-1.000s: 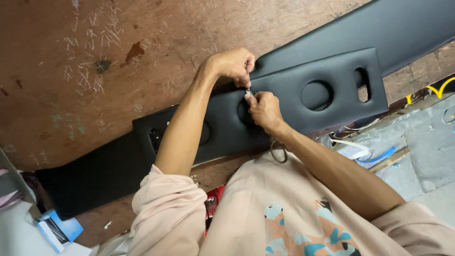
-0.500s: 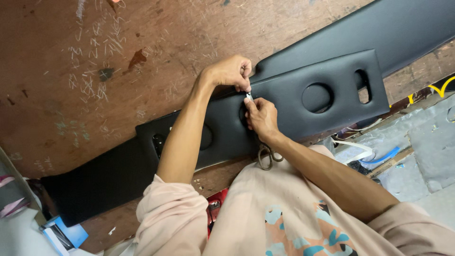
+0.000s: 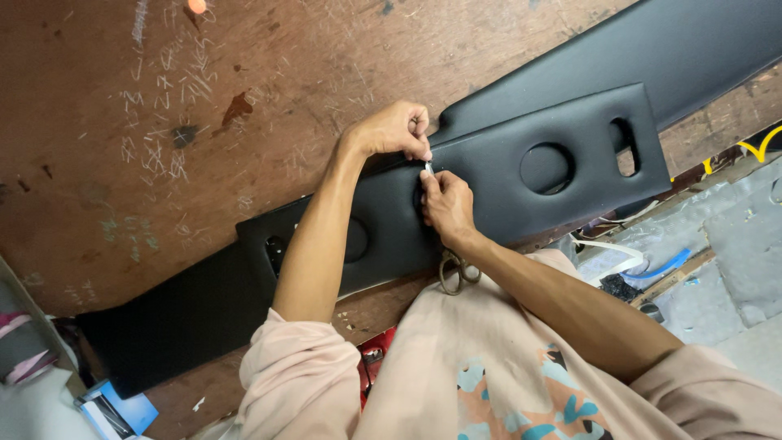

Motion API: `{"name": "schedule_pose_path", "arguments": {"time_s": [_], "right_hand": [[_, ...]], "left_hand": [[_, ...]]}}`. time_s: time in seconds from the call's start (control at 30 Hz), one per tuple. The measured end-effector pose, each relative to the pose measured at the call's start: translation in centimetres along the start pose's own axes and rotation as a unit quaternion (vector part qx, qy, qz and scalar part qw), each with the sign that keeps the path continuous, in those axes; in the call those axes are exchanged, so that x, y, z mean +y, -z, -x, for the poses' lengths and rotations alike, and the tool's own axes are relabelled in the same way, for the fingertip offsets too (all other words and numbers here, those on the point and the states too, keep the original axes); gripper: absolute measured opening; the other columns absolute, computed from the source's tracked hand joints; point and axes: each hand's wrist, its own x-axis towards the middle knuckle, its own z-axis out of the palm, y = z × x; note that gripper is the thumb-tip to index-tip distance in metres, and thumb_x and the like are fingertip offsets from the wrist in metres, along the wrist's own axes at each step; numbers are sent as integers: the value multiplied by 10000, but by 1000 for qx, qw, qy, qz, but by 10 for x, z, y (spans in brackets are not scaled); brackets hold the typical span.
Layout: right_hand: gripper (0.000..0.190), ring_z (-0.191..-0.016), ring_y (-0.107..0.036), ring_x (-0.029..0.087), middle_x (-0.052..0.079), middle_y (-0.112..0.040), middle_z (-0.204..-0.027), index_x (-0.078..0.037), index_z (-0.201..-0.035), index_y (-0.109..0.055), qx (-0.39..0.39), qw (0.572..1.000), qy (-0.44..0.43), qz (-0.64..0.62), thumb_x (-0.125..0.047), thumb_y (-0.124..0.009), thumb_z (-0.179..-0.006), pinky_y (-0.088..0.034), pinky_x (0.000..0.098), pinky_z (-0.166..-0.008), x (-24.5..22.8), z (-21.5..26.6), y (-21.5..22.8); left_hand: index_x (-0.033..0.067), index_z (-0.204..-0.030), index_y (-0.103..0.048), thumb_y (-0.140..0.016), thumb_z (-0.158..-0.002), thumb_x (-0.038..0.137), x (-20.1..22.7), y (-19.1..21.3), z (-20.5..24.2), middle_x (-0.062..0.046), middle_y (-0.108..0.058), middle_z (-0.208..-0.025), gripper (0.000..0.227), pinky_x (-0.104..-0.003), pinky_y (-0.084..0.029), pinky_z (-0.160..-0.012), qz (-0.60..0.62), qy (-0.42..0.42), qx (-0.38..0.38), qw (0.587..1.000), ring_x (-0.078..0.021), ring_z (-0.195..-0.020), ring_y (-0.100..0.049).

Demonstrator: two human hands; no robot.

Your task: The person uses a small blade to trim excess material from the edges and around the circular cutouts of a black plastic car interior panel. The person repeatedly flips the panel to access different sides and continues trimming along the edges.

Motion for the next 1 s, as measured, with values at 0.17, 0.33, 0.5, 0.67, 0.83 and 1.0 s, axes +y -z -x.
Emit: {"name": "schedule_pose_path", "arguments": {"time_s": [0.17, 0.33, 0.5, 0.67, 0.83, 1.0], "right_hand": [[265, -461, -536, 92, 21, -619, -650, -50, -847, -607, -9, 999, -34, -26, -269, -689, -975, -458, 276, -386, 2, -2, 4], [261, -450, -518, 95, 17, -608, -652, -63, -851, -591, -21, 998, -24, -63, -267, -700, -969, -415, 273, -365, 14, -12, 24], [272, -445, -516, 102, 26, -611, -644, -55, -840, -575, -42, 999, 8, -31, -254, -713, -966, -407, 277, -363, 18, -27, 53], [292, -469, -528, 104, 50, -631, -654, -17, -829, -630, -69, 989, 31, 125, -260, -711, -969, -430, 286, -387, 10, -27, 85], [294, -496, -552, 106, 62, -653, -653, -12, -870, -670, -91, 964, 24, 250, -291, -725, -944, -453, 289, -421, 2, -23, 103], [311, -484, -560, 117, 61, -657, -647, 1, -866, -680, -93, 966, 23, 240, -297, -729, -940, -463, 299, -428, 1, -23, 104]], "left_hand": [[31, -888, -587, -800, -780, -33, 4, -1, 11, -104, -734, -802, 247, -265, -575, -606, 15, -10, 16, 1000, -146, -705, -715], [-18, -1069, -683, -765, -869, -21, 9, -6, 47, -62, -728, -889, 216, -270, -602, -677, 129, -79, 65, 986, -117, -768, -699], [25, -972, -759, -731, -894, 27, 31, -33, 102, -41, -745, -845, 82, -257, -542, -626, 13, -63, 94, 993, -102, -674, -656], [-45, -875, -789, -725, -789, 63, 57, -88, 133, -170, -744, -787, 152, -374, -561, -639, -401, 309, -92, 857, -208, -674, -696], [106, -976, -769, -714, -778, 42, 56, -104, 112, -143, -757, -853, 215, -391, -583, -751, -332, 45, 98, 937, -282, -809, -748], [81, -1038, -769, -719, -847, 120, 25, -100, 69, -161, -660, -891, 202, -483, -533, -742, -438, -139, 353, 815, -368, -869, -653]]}}
